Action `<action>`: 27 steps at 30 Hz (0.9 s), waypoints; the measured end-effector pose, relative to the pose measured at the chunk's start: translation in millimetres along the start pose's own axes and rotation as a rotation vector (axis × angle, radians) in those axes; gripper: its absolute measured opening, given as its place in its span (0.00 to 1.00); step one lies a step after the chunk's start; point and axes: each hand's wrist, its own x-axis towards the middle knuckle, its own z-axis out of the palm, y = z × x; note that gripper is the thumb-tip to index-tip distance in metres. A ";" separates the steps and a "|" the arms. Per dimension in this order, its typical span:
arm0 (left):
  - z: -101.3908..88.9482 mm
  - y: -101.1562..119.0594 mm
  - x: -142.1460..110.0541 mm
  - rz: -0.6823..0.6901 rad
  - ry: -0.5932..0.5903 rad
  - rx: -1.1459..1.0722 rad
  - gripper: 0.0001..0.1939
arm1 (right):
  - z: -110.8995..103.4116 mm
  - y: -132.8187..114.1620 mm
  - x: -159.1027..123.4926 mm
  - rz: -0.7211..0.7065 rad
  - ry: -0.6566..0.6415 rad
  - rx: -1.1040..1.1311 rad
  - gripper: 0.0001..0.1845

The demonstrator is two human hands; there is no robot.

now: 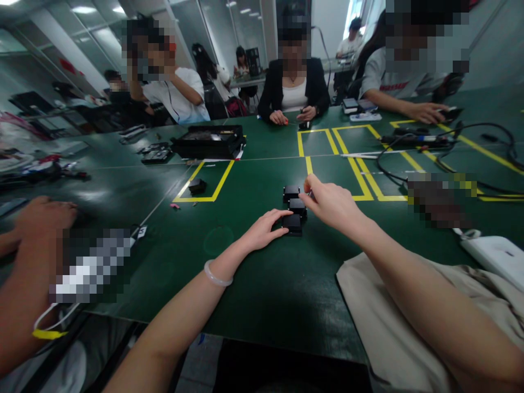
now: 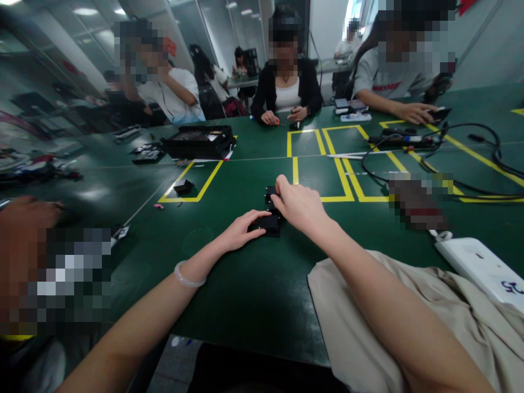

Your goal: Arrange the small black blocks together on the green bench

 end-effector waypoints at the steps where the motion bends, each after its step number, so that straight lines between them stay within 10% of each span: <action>1: 0.2 -0.2 -0.1 0.003 0.002 0.002 0.23 | 0.6 0.0 0.2 0.008 0.002 -0.021 0.14; 27: 0.3 -0.3 0.0 0.005 0.009 0.006 0.22 | 3.8 -0.9 0.3 -0.014 0.039 -0.004 0.14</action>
